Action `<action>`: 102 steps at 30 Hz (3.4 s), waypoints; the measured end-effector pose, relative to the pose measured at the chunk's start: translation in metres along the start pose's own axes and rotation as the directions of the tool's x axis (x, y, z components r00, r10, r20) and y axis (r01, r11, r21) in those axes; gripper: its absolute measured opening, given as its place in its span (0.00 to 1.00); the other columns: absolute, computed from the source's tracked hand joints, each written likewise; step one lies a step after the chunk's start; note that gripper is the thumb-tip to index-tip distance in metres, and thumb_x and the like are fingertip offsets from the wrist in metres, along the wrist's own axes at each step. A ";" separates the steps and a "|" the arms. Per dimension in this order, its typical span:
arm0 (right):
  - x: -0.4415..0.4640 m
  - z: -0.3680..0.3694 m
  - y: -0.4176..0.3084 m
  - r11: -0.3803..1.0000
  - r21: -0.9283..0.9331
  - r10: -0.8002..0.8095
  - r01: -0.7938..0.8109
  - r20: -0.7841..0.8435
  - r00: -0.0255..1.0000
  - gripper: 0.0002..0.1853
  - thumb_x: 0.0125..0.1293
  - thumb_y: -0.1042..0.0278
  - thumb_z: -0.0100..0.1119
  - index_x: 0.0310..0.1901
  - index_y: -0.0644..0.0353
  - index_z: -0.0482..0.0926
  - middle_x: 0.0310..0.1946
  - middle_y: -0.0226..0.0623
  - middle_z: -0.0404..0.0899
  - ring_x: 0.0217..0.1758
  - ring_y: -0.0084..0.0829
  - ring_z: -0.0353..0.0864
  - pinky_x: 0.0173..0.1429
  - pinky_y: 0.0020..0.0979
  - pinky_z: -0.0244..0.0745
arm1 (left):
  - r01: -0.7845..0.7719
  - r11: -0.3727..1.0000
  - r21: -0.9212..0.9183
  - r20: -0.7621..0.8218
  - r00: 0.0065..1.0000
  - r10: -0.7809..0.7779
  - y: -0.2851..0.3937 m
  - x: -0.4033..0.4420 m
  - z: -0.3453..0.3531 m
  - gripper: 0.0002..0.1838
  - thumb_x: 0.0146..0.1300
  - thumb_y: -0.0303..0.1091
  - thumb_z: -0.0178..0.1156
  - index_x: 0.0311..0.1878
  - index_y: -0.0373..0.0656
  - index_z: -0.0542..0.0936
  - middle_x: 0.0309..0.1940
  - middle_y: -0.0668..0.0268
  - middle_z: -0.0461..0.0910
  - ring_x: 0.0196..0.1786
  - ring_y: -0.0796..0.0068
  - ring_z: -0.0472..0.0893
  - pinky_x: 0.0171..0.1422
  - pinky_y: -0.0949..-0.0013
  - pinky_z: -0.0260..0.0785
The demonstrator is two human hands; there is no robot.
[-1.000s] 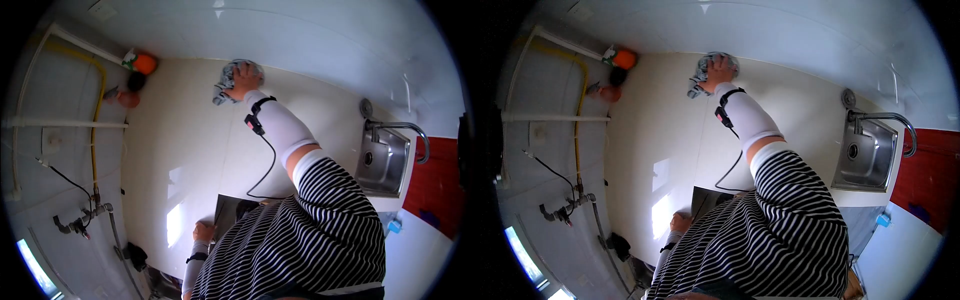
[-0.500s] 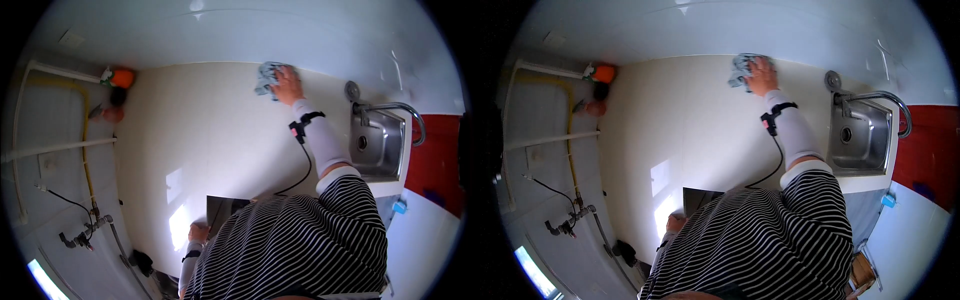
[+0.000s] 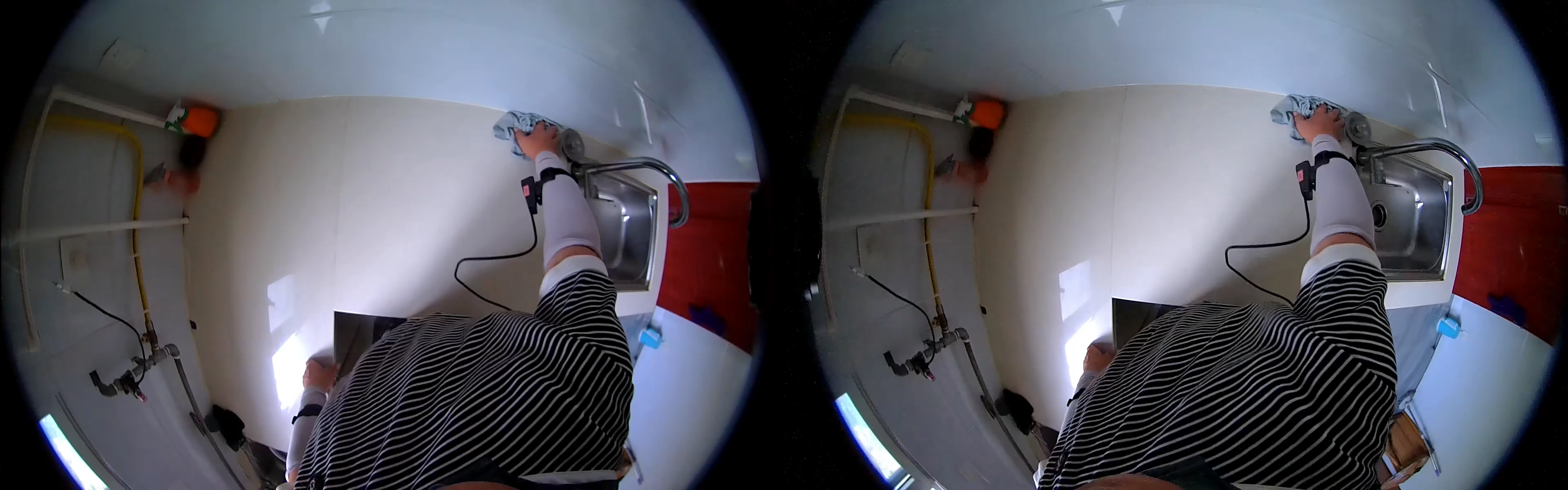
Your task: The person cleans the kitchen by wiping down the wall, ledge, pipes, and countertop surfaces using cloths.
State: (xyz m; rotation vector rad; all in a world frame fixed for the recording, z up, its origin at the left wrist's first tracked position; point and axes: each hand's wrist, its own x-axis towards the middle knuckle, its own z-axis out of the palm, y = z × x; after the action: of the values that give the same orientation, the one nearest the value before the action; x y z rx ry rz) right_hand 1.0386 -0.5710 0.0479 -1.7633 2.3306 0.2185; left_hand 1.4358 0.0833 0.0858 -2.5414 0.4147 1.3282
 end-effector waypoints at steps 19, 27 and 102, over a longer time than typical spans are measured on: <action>-0.236 0.060 -0.228 0.613 -0.023 -0.788 0.789 -0.076 0.610 0.41 0.62 0.45 0.58 0.74 0.49 0.58 0.76 0.44 0.49 0.79 0.55 0.43 0.73 0.66 0.47 | -0.050 0.999 0.019 -0.093 0.994 0.052 0.002 -0.006 0.002 0.40 0.48 0.55 0.72 0.57 0.32 0.75 0.53 0.47 0.80 0.58 0.49 0.79 0.64 0.58 0.71; -0.340 0.077 -0.161 0.071 0.086 -0.997 0.994 -0.019 0.073 0.36 0.60 0.52 0.62 0.70 0.49 0.65 0.75 0.42 0.51 0.78 0.50 0.45 0.75 0.62 0.44 | -0.024 0.999 0.022 -0.061 0.998 0.025 -0.002 0.000 0.004 0.42 0.48 0.55 0.73 0.56 0.29 0.74 0.53 0.46 0.80 0.59 0.52 0.79 0.65 0.59 0.70; -0.189 0.065 -0.330 0.623 -0.150 -0.781 0.767 -0.074 0.620 0.39 0.68 0.44 0.51 0.73 0.59 0.56 0.75 0.53 0.49 0.77 0.58 0.45 0.73 0.61 0.50 | 0.027 0.999 -0.039 -0.136 0.990 -0.033 0.001 -0.010 0.006 0.39 0.49 0.59 0.71 0.51 0.33 0.74 0.43 0.49 0.84 0.49 0.50 0.84 0.55 0.57 0.76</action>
State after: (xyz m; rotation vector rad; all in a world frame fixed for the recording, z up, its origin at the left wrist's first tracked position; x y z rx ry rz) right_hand 1.4108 -0.4693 0.0358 -2.7174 1.3942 0.0700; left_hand 1.4254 0.0860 0.0902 -2.6686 0.3792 1.1659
